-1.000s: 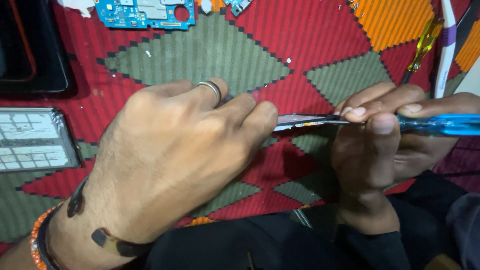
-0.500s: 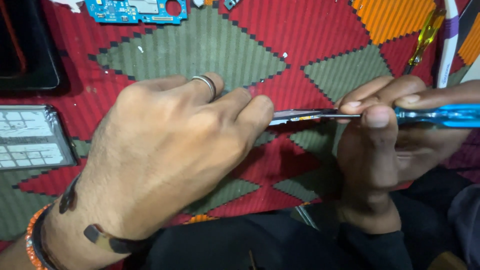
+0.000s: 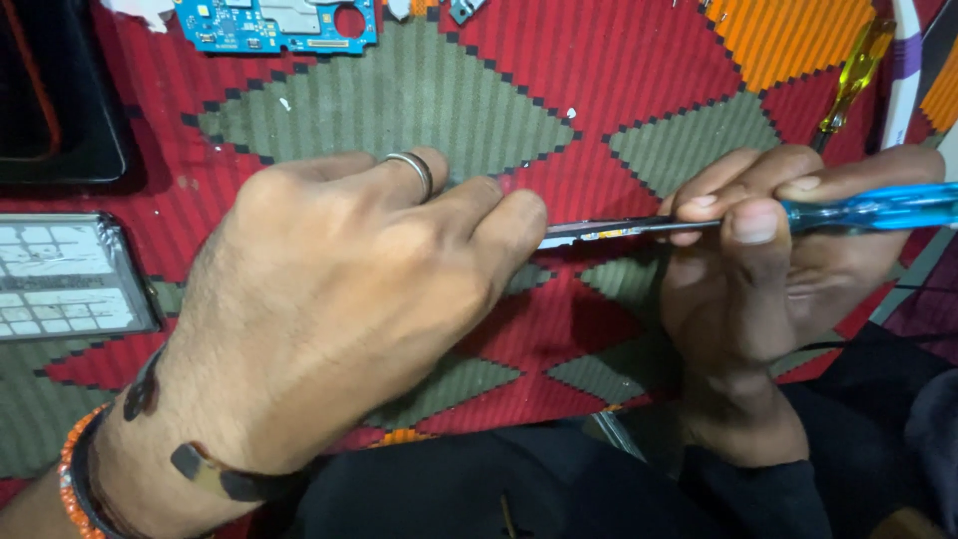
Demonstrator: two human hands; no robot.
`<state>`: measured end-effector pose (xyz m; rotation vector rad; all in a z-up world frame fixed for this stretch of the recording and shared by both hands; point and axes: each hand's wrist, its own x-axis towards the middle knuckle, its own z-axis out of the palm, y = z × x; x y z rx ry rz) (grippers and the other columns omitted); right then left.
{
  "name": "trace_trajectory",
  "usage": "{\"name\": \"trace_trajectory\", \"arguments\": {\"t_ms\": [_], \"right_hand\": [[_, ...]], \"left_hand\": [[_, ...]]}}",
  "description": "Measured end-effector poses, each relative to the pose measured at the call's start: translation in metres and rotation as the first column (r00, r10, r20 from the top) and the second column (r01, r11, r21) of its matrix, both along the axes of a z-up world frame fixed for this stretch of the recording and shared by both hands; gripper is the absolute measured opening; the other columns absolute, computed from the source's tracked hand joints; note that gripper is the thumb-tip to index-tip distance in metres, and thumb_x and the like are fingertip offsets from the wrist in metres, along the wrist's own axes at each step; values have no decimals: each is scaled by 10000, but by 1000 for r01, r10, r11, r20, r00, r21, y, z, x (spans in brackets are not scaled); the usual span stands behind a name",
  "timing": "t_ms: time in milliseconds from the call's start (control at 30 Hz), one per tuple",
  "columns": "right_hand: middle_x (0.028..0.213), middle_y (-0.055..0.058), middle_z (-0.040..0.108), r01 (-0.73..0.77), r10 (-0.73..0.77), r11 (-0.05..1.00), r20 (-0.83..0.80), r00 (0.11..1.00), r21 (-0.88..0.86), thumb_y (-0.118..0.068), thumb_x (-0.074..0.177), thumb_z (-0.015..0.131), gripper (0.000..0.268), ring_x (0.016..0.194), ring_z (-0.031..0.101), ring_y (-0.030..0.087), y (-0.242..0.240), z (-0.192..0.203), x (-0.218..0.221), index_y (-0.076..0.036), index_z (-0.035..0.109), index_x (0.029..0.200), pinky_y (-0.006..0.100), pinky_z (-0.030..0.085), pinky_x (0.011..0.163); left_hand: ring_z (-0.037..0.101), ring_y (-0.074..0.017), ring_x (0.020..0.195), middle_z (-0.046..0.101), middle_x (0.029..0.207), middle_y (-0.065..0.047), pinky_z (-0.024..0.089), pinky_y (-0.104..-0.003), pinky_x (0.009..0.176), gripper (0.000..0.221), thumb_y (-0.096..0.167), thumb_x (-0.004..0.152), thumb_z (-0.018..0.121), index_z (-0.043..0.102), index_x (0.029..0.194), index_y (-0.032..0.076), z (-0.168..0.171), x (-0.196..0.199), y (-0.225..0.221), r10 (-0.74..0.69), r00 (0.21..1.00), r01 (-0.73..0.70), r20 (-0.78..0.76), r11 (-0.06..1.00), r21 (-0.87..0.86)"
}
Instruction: Cleaning a smartphone chassis with a brush and using a screwdriver to work on internal components during a repair process.
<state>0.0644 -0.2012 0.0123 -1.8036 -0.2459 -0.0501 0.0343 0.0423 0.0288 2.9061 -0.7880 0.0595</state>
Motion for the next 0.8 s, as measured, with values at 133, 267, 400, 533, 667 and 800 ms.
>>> {"name": "trace_trajectory", "arguments": {"t_ms": [133, 267, 400, 533, 667, 800], "right_hand": [[882, 100, 486, -55, 39, 988, 112, 993, 143, -169, 1142, 540, 165, 677, 506, 238, -4, -9, -1, -145, 379, 1171, 359, 539, 615], [900, 41, 487, -100, 79, 991, 221, 972, 90, -264, 1155, 531, 138, 733, 514, 177, -5, -13, -2, -165, 437, 1177, 323, 469, 640], [828, 164, 475, -8, 36, 995, 289, 957, -97, -218, 1122, 556, 216, 652, 499, 288, 2, -7, -6, -125, 366, 1168, 416, 502, 629], [848, 210, 526, 27, 6, 994, 303, 953, -104, -179, 1094, 590, 267, 698, 574, 324, 5, -10, -9, -78, 351, 1159, 420, 527, 627], [851, 210, 548, 5, 35, 993, 329, 944, -122, -152, 1093, 591, 252, 682, 586, 332, -1, -11, -6, -85, 370, 1195, 437, 516, 623], [864, 240, 537, -57, 122, 977, 323, 938, -204, -122, 1081, 582, 293, 694, 593, 351, -1, -6, -5, -99, 311, 1192, 455, 542, 660]], "left_hand": [[656, -197, 626, 652, 728, 132, 457, -405, 382, 110, 268, 1018, 621, 570, 921, 268, 1, 6, 5, -11, 983, -2, -183, 997, -73], [615, -510, 439, 691, 671, -38, 436, -598, 308, 255, 377, 1090, 589, 515, 1063, 134, 2, 13, 7, -82, 837, -121, -541, 937, -329], [553, -479, 486, 584, 521, -88, 434, -589, 435, 355, 442, 991, 755, 558, 1160, 199, -4, 18, 4, -78, 702, -330, -708, 845, -421], [582, -292, 454, 649, 569, 14, 419, -463, 476, 287, 432, 918, 809, 646, 1048, 235, -5, 24, -1, -110, 587, -428, -802, 799, -423], [616, -300, 519, 682, 604, 0, 433, -481, 507, 299, 471, 914, 797, 659, 1089, 272, -3, 28, -1, -91, 514, -446, -853, 821, -357], [634, -310, 523, 709, 632, 0, 424, -488, 508, 304, 477, 916, 780, 669, 1087, 250, -4, 28, 0, -115, 551, -428, -827, 811, -398]]}}
